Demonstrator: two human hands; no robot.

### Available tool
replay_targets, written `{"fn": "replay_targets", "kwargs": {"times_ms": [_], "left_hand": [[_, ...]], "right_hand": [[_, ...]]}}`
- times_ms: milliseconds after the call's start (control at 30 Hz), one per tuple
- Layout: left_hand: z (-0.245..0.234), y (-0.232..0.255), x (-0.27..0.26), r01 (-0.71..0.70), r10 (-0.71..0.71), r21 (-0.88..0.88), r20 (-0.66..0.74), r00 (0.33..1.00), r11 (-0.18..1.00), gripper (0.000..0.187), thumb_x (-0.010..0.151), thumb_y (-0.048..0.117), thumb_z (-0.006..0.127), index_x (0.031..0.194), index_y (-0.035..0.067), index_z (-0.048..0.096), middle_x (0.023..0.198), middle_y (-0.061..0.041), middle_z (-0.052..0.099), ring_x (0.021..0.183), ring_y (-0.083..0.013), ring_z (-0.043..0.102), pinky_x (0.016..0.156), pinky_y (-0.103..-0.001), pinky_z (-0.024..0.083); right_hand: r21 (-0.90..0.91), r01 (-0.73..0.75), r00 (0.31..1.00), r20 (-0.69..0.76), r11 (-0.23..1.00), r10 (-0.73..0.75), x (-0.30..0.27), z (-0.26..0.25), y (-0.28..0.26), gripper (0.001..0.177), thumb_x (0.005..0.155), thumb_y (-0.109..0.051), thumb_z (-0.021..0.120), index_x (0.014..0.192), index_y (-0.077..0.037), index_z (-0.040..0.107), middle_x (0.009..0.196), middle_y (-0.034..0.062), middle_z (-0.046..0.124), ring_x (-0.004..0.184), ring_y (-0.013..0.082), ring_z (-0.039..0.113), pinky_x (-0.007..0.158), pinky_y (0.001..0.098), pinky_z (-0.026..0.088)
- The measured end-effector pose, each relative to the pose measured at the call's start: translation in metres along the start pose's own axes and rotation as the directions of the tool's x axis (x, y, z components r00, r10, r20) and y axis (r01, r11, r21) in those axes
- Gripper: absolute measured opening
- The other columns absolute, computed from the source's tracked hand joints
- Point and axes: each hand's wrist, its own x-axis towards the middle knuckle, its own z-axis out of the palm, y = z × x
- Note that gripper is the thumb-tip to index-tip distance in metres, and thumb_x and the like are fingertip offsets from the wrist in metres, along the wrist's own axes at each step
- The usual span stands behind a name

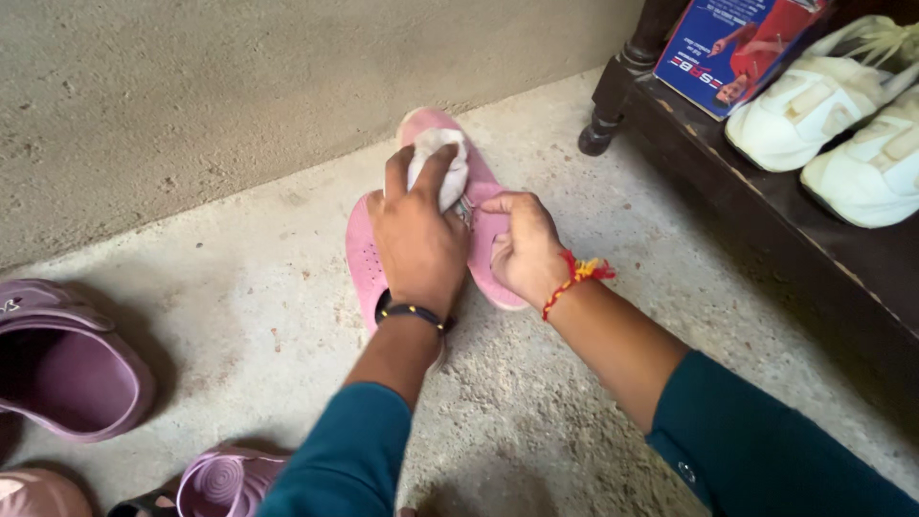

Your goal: The person wipes a pair of pink slip-on shoes with a white cloth, then places them on a wooden shoe rack. Next, the person wipes a pair of pink children's clogs and places them on the same rack.

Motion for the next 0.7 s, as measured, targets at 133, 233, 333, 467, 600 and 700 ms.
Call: {"fn": "replay_targets", "kwargs": {"times_ms": [133, 233, 333, 467, 600, 700], "left_hand": [[-0.003, 0.013, -0.023, -0.047, 0.051, -0.034, 0.120, 0.991, 0.998, 0.067, 0.069, -0.004, 0.066, 0.131, 0.020, 0.066, 0.144, -0.017, 0.053, 0.120, -0.0440, 0.056, 0.106, -0.048, 0.043], [-0.004, 0.009, -0.035, -0.083, 0.103, -0.102, 0.213, 0.972, 0.991, 0.070, 0.067, -0.006, 0.064, 0.132, 0.021, 0.066, 0.144, -0.018, 0.053, 0.125, -0.0426, 0.056, 0.108, -0.046, 0.045], [0.000, -0.004, -0.024, -0.148, 0.150, -0.107, 0.011, 0.989, 0.983, 0.073, 0.067, -0.009, 0.062, 0.136, 0.017, 0.063, 0.145, -0.025, 0.049, 0.126, -0.0466, 0.054, 0.108, -0.047, 0.046], [0.001, -0.027, 0.017, -0.047, 0.045, -0.009, -0.156, 0.987, 0.999, 0.066, 0.078, -0.004, 0.068, 0.140, 0.018, 0.061, 0.143, -0.028, 0.051, 0.118, -0.0489, 0.059, 0.100, -0.050, 0.050], [-0.001, -0.034, 0.032, 0.050, -0.049, 0.090, -0.017, 0.999, 0.995, 0.066, 0.072, 0.004, 0.076, 0.135, 0.020, 0.063, 0.139, -0.028, 0.051, 0.106, -0.0512, 0.062, 0.092, -0.051, 0.053], [0.005, -0.025, 0.006, -0.024, 0.024, 0.059, -0.008, 1.000, 0.998, 0.059, 0.076, 0.006, 0.074, 0.133, 0.021, 0.066, 0.135, -0.024, 0.056, 0.105, -0.0477, 0.066, 0.092, -0.050, 0.055]], "right_hand": [[0.037, 0.037, 0.998, -0.061, 0.999, -0.034, 0.008, -0.009, 0.002, 0.006, 0.081, -0.011, 0.063, 0.083, -0.017, 0.063, 0.076, -0.0027, 0.055, 0.051, 0.0055, 0.039, 0.041, 0.0168, 0.031], [-0.001, -0.065, 0.990, -0.128, 0.998, 0.064, 0.003, -0.012, 0.007, 0.010, 0.087, -0.014, 0.053, 0.085, -0.014, 0.063, 0.080, 0.0022, 0.061, 0.056, 0.0100, 0.053, 0.047, 0.0220, 0.044], [0.032, -0.062, 0.977, -0.202, 0.998, 0.067, -0.002, -0.011, 0.007, 0.008, 0.080, -0.010, 0.063, 0.084, -0.017, 0.062, 0.075, -0.0021, 0.052, 0.052, 0.0083, 0.039, 0.044, 0.0205, 0.034], [0.001, -0.096, 0.987, -0.132, 0.995, 0.096, -0.005, -0.017, 0.011, 0.028, 0.078, -0.005, 0.074, 0.084, -0.021, 0.051, 0.065, -0.0055, 0.031, 0.047, 0.0082, 0.024, 0.039, 0.0231, 0.021], [0.081, -0.080, 0.997, 0.019, 0.993, 0.079, -0.001, -0.015, 0.020, 0.018, 0.083, -0.001, 0.063, 0.098, -0.009, 0.059, 0.077, 0.0003, 0.061, 0.056, 0.0105, 0.055, 0.048, 0.0202, 0.045], [0.022, 0.006, 0.990, 0.138, 1.000, -0.009, 0.002, -0.008, 0.019, 0.012, 0.089, -0.014, 0.070, 0.099, -0.013, 0.063, 0.077, -0.0023, 0.060, 0.053, 0.0087, 0.049, 0.042, 0.0219, 0.038]]}}
